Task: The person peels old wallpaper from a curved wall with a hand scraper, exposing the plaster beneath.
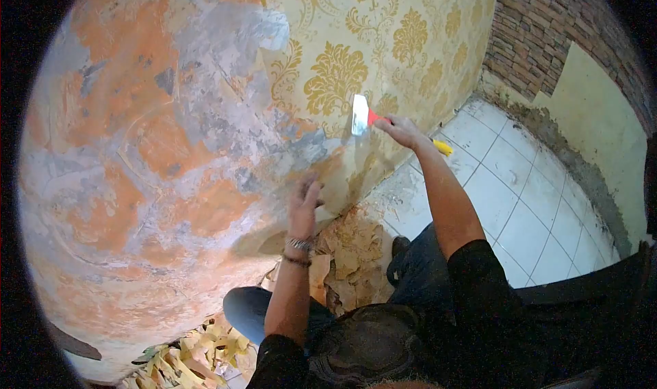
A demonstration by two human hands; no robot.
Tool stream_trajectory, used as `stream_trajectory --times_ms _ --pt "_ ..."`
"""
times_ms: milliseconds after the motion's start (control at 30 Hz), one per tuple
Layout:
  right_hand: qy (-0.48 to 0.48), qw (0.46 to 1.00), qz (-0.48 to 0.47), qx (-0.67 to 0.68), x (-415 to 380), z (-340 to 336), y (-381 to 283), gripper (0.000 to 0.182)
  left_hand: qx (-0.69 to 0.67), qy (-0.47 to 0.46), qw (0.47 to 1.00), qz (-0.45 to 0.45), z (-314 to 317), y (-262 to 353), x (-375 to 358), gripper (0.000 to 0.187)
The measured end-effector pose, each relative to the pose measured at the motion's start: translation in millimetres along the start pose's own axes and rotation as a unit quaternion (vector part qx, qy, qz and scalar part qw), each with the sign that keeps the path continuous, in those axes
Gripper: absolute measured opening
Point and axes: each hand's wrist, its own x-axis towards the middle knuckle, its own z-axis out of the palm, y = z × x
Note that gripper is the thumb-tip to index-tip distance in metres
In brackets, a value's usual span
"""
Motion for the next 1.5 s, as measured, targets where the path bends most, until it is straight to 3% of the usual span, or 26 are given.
stream_trajectory --times_ms 100,167,267,333,433,567,633,733,867,967,1033,1100,1133,1233,1400,1500 --pt "-0.033 0.999 0.001 -0.041 -6 0 14 0.064 -0.055 0.001 0.998 -0.035 40 -10 39 0.045" --pt "0.008 0.999 -0.009 -0.050 -15 -3 25 0.058 -0.096 0.008 0.993 -0.066 58 -30 57 0.046" --pt "0.056 0.998 -0.008 -0.020 -11 4 44 0.056 -0.081 0.014 0.996 0.043 85 -42 76 0.052" --pt "0.057 0.998 0.008 -0.015 -6 11 52 0.055 -0.260 0.089 0.961 -0.016 101 -34 78 0.056" --pt "0.051 0.998 0.029 -0.001 -4 26 57 0.055 -0.215 0.077 0.973 0.018 104 -46 84 0.066" --pt "0.039 0.999 0.032 0.020 3 41 62 0.059 -0.191 0.101 0.976 -0.013 102 -47 90 0.067" --pt "0.036 0.999 0.035 0.020 5 44 65 0.061 -0.236 0.137 0.962 0.007 109 -44 83 0.065" --pt "0.024 0.999 0.034 0.008 4 47 62 0.063 -0.301 0.119 0.946 0.023 116 -39 78 0.064" --pt "-0.015 0.998 0.049 -0.030 4 42 57 0.068 -0.290 0.120 0.949 0.021 116 -42 85 0.060" --pt "-0.032 0.998 0.044 -0.043 1 36 56 0.066 -0.209 0.127 0.969 0.035 116 -52 102 0.046" --pt "-0.004 0.999 0.018 -0.035 1 38 60 0.061 0.013 0.150 0.987 -0.050 110 -62 118 0.036" --pt "0.024 0.999 -0.010 -0.026 2 44 66 0.057 0.072 0.160 0.984 -0.012 109 -77 133 0.030" --pt "0.034 0.999 -0.016 -0.023 3 44 67 0.056 0.131 0.168 0.977 0.027 109 -72 136 0.037" --pt "0.034 0.999 -0.005 -0.013 3 46 71 0.056 0.214 0.166 0.963 0.009 108 -64 140 0.046" --pt "0.022 0.996 0.014 0.084 11 69 69 0.063 0.232 0.163 0.959 0.026 102 -88 152 0.044" --pt "0.005 0.990 0.030 0.139 18 85 73 0.052 0.234 0.149 0.960 0.029 101 -78 147 0.043"
